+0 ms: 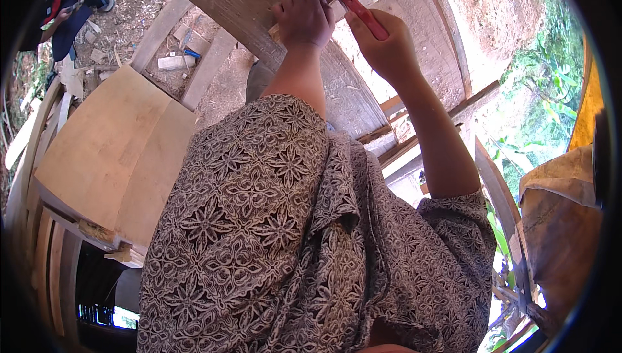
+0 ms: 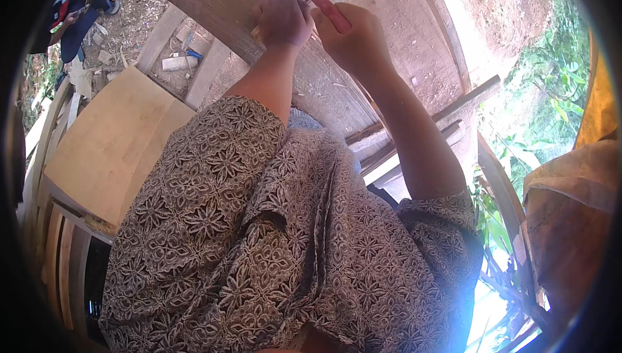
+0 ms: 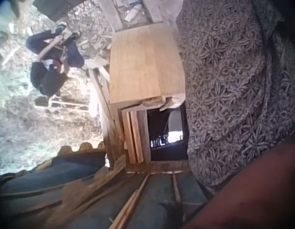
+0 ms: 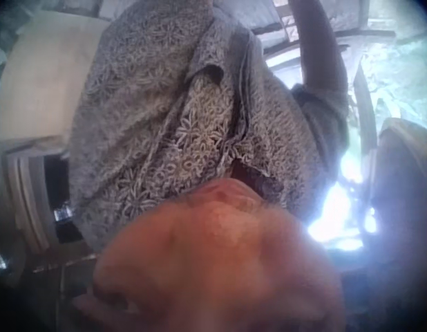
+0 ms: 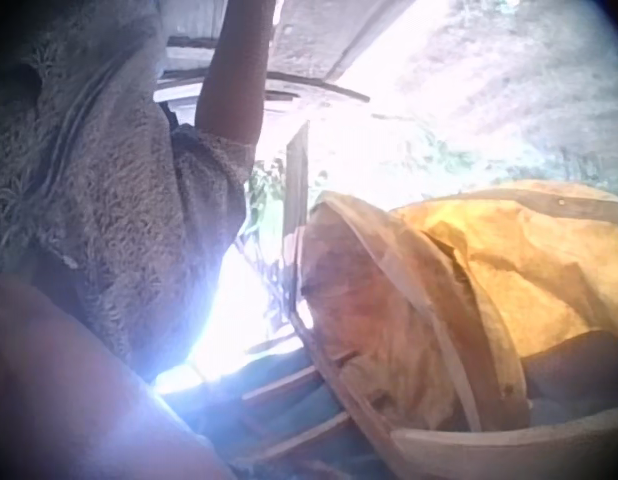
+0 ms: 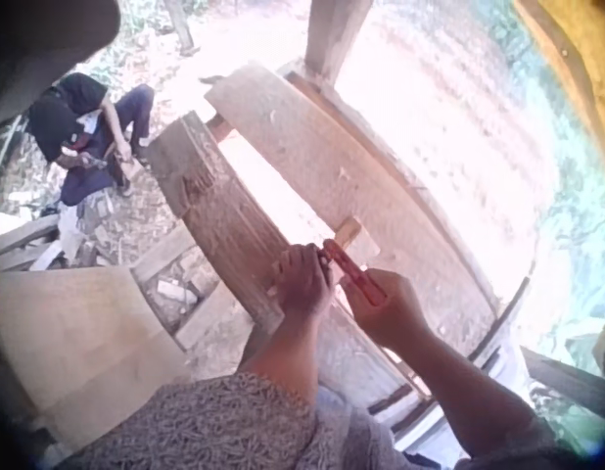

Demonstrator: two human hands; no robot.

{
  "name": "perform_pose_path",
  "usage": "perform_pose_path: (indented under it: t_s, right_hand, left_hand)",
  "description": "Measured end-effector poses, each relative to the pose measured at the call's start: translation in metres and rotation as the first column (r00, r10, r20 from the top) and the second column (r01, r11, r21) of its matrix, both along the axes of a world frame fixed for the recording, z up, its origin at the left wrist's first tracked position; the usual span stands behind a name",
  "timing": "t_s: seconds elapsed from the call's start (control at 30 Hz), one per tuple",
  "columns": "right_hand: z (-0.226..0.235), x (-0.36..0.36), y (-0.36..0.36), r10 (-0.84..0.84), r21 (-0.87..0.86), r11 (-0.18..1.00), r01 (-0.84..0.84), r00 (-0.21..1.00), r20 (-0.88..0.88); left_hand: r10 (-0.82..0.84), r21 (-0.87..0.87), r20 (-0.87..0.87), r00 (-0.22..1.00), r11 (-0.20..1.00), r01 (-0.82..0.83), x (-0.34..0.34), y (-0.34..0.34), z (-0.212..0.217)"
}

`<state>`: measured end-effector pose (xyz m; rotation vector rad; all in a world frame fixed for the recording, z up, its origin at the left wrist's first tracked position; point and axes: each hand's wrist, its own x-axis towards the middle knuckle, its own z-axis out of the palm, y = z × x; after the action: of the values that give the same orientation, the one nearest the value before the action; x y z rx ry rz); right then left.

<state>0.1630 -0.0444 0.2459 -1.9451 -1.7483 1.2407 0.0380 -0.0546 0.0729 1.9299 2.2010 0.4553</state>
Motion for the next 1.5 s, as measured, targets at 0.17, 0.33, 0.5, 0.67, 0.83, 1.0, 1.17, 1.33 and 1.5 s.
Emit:
perform_pose_path:
  t_s: [0.17, 0.33, 0.5, 0.67, 0.83, 1.0, 1.17, 1.33, 1.5]
  right_hand:
    - [0.085, 0.042, -0.047, -0.012, -0.200, 0.980, 0.018, 0.999, 0.031]
    - [0.167, 0.067, -0.072, 0.044, -0.265, 0.964, 0.002, 0.985, 0.168]
    - [0.069, 0.054, -0.038, 0.026, -0.157, 0.987, -0.025, 1.000, 0.004]
    - [-0.040, -0.009, 0.022, -0.041, 0.068, 0.997, 0.044, 0.998, -0.048]
    - [-0.009, 0.017, -0.020, -0.016, 0.007, 1.000, 0.016, 1.000, 0.007]
    - [0.097, 0.073, -0.088, -0.070, -0.178, 0.982, 0.070, 0.998, 0.003]
    - [0.151, 0.087, -0.103, 0.027, -0.185, 0.983, -0.019, 0.999, 0.042]
    - [0.029, 0.053, -0.061, 0.004, 0.028, 1.000, -0.003, 0.999, -0.037]
    - [-0.027, -0.003, 0.009, -0.018, 0.159, 0.987, 0.025, 0.999, -0.050]
  left_hand:
    - [0.019, -0.066, -0.044, 0.999, 0.998, -0.022, -0.002, -0.006, 0.004]
    - [0.037, -0.029, -0.030, 0.999, 0.999, -0.037, -0.001, -0.003, 0.004]
    - [0.032, -0.049, -0.029, 0.999, 0.998, -0.033, 0.002, -0.004, 0.001]
    - [0.011, -0.041, 0.010, 1.000, 0.999, -0.011, 0.000, -0.001, 0.001]
    - [0.032, 0.009, -0.010, 0.999, 0.999, -0.032, -0.004, 0.001, -0.003]
    - [0.050, 0.057, -0.056, 0.997, 0.997, -0.047, -0.008, -0.001, -0.007]
    - [0.040, 0.015, -0.052, 0.998, 0.999, -0.039, -0.002, -0.002, 0.003]
    - [0.038, 0.147, -0.081, 0.996, 0.989, -0.025, 0.002, 0.000, -0.001]
    - [-0.006, -0.182, -0.017, 1.000, 0.983, 0.003, -0.003, 0.000, -0.014]
